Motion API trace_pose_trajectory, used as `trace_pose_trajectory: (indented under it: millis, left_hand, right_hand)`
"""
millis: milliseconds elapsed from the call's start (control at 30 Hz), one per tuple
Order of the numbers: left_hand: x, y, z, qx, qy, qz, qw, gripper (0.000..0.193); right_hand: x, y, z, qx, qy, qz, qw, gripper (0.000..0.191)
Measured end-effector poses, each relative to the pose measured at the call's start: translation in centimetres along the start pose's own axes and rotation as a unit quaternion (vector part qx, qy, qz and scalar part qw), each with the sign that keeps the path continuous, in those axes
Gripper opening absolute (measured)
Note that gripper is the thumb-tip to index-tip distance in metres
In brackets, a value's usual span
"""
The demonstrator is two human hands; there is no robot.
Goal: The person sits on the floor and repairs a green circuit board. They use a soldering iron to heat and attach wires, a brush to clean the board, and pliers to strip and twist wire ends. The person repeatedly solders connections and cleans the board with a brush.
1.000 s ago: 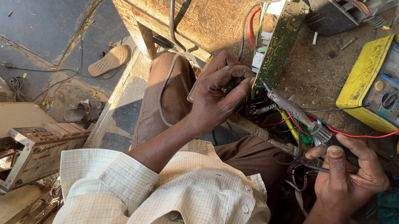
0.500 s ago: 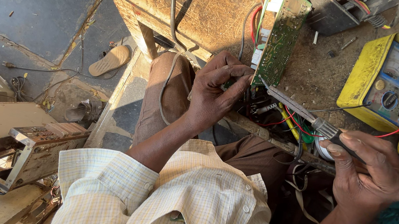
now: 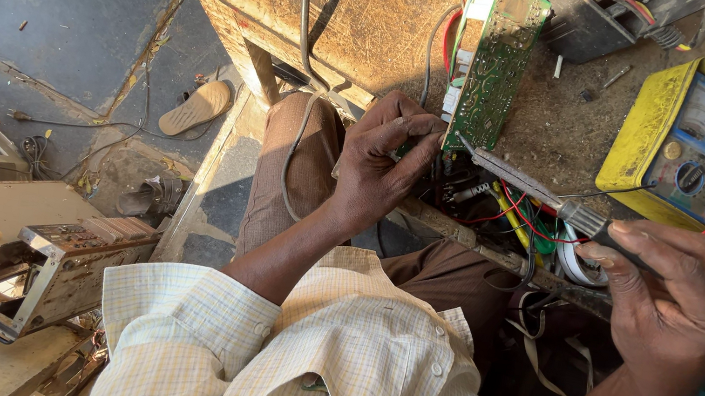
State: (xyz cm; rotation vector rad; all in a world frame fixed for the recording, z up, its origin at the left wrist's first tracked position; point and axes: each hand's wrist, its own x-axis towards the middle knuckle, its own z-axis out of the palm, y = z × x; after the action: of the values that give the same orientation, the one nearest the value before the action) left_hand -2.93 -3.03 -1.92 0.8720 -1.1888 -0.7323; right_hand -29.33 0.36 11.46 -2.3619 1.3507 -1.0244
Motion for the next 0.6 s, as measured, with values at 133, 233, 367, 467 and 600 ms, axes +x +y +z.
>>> trace_pose_trajectory:
  millis: [133, 233, 367, 467, 600]
  left_hand:
    - [-0.1, 0.0, -0.1, 0.011, -0.004, -0.014, 1.0, 0.009]
    - [-0.1, 0.0, -0.1, 0.011, -0.001, -0.01, 1.0, 0.01]
    - [-0.1, 0.0, -0.1, 0.003, 0.0, -0.005, 1.0, 0.012]
    - [-0.1, -0.1, -0.1, -0.015, -0.005, -0.016, 1.0, 0.011]
    - [-0.1, -0.2, -0.1, 0.004, -0.001, -0.009, 1.0, 0.011]
  right_hand:
    - [1.1, -0.8, -0.4, 0.003, -0.013, 0.019, 1.0, 0.025]
    - [1.6, -1.4, -0.4, 0.022, -0.018, 0.029, 0.999, 0.025]
    - [1.8, -1.6, -0.4, 0.045, -0.022, 0.042, 0.998, 0.023]
    - [2.0, -1.4, -0.5, 0.071, -0.026, 0.058, 0.995, 0.022]
    - [2.5, -0.6, -0.8, 0.027, -0.038, 0.018, 0.999, 0.024]
